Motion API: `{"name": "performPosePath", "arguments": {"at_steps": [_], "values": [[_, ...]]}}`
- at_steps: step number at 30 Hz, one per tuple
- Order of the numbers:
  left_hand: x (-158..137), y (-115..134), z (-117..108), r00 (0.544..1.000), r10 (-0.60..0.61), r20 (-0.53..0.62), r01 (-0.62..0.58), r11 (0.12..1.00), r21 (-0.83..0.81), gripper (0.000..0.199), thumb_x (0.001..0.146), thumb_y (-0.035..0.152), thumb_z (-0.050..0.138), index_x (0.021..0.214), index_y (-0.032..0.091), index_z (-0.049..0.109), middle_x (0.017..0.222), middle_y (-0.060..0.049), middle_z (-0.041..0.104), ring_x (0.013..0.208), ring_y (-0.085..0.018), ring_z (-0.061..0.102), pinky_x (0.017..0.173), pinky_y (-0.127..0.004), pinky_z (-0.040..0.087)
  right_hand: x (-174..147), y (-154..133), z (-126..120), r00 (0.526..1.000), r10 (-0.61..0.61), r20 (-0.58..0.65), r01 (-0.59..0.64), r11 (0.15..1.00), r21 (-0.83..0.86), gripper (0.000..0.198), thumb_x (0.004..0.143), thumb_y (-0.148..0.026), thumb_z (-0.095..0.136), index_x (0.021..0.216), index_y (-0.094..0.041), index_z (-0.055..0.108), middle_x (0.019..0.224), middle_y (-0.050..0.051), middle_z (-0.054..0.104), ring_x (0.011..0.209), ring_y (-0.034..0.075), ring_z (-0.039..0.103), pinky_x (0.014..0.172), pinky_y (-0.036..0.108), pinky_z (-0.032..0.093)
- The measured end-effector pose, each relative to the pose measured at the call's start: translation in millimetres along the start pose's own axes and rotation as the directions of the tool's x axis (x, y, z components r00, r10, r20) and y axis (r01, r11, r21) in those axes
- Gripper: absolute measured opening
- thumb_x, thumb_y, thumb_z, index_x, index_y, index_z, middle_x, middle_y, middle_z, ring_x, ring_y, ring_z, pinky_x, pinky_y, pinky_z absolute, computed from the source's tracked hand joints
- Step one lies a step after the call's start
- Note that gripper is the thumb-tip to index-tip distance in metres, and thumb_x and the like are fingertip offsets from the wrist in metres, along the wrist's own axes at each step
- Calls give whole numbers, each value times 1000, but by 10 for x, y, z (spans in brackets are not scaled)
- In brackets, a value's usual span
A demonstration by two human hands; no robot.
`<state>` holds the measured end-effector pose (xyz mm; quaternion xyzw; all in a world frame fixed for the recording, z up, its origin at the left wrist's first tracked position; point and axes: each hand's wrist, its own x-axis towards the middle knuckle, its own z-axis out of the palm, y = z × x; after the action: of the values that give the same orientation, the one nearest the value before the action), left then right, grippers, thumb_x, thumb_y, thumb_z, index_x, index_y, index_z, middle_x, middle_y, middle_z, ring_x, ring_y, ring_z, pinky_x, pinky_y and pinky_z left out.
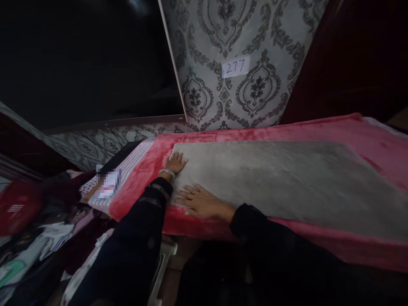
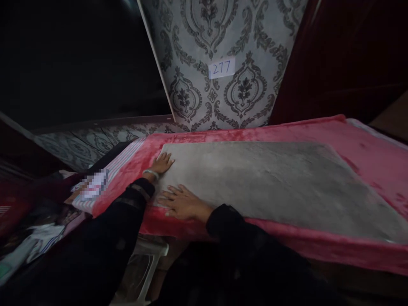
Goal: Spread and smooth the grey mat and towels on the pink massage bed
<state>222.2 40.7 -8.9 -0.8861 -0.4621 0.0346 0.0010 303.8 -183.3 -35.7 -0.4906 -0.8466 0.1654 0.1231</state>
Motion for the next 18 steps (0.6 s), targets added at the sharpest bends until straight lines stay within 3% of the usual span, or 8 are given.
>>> {"name": "performPosePath", "arguments": {"at_steps": [2, 5, 7, 9, 12, 18], "values": [[-123, 31, -97, 994, -13, 105, 12, 1000, 11, 67, 103, 53, 28, 159, 18, 29, 169, -17, 21, 156, -31, 18, 121, -61, 20, -210, -32, -23, 998, -63, 24, 61, 996, 58, 57, 103, -49, 48, 156, -28, 41, 165, 6, 32, 155, 27, 19, 126, 54, 15], [-431, 102, -114, 991, 92, 92, -93, 996, 8, 69, 103, 56, 26, 159, 15, 29, 168, -19, 21, 156, -33, 16, 121, -63, 14, -610, 105, -148, 994, -43, -99, 54, 993, 106, 55, 106, -50, 36, 155, -27, 42, 160, 6, 42, 150, 21, 33, 123, 44, 27], [-680, 162, -26, 976, 209, 63, -208, 978, -16, 69, 103, 57, 27, 160, 19, 27, 170, -16, 18, 157, -33, 12, 121, -63, 12, -882, 309, -229, 970, 105, -218, -105, 994, 13, 57, 106, -54, 33, 155, -27, 43, 161, 7, 40, 152, 26, 28, 123, 51, 24], [-907, 216, 106, 966, 253, 49, -251, 967, -38, 69, 102, 59, 28, 162, 26, 22, 171, -11, 12, 157, -34, 7, 121, -64, 11, -1121, 529, -240, 929, 255, -268, -290, 952, -97, 59, 104, -57, 32, 156, -30, 41, 165, 6, 33, 154, 33, 17, 121, 61, 19], [-1126, 262, 283, 987, 162, 6, -162, 986, -33, 69, 101, 60, 27, 163, 30, 19, 172, -8, 8, 157, -36, 4, 120, -68, 11, -1373, 731, -122, 905, 343, -253, -399, 890, -219, 60, 103, -60, 31, 158, -35, 36, 167, 3, 28, 154, 34, 18, 120, 63, 21], [-1196, 285, 344, 997, 51, -59, -52, 999, -15, 71, 99, 63, 25, 163, 32, 20, 172, -6, 11, 156, -40, 8, 120, -68, 15, -1509, 687, 55, 902, 333, -274, -406, 870, -280, 59, 104, -59, 23, 159, -39, 30, 167, -1, 26, 153, 31, 21, 120, 59, 25]]}}
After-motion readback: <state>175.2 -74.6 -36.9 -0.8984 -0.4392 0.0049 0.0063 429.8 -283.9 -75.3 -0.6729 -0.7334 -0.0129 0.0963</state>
